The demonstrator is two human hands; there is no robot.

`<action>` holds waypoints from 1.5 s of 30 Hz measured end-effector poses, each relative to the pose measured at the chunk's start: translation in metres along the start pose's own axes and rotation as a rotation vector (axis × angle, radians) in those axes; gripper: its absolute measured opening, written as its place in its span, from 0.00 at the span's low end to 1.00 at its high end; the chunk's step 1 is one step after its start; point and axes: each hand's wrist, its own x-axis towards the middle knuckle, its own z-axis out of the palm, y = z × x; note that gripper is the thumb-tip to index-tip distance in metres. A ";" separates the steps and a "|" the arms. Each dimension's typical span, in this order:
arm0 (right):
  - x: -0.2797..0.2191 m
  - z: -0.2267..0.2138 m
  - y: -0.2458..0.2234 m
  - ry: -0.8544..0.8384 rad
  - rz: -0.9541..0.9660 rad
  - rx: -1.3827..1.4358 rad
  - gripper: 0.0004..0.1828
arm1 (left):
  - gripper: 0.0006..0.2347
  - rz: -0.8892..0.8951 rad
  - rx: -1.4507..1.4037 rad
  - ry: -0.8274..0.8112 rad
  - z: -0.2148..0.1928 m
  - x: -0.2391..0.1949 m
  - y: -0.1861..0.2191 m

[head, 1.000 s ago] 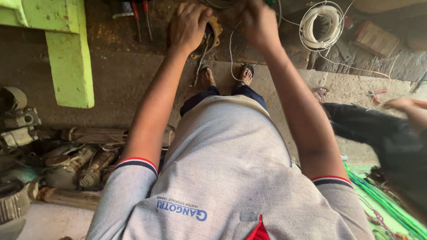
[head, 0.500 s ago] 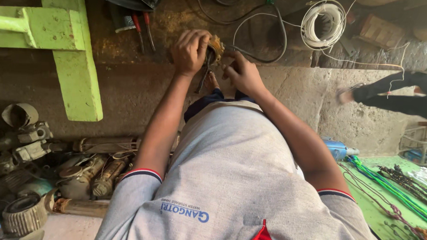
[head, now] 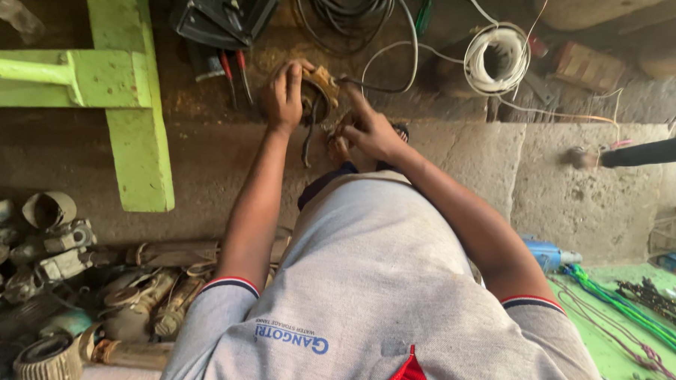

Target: The person strips white wire insulation with a knife, then uses a wrench to tighten a bolt on a metal electrical component. They also handle a wooden-handled tool and a coiled wire.

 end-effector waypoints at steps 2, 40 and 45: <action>0.001 0.002 -0.001 -0.006 -0.025 0.015 0.51 | 0.16 -0.012 -0.012 -0.007 -0.004 -0.003 0.000; -0.020 -0.018 0.034 0.224 0.003 -0.229 0.15 | 0.10 0.091 0.175 -0.015 0.007 -0.014 -0.023; -0.016 -0.026 0.049 0.332 -0.116 -0.403 0.11 | 0.10 0.117 0.297 -0.107 -0.025 -0.061 -0.008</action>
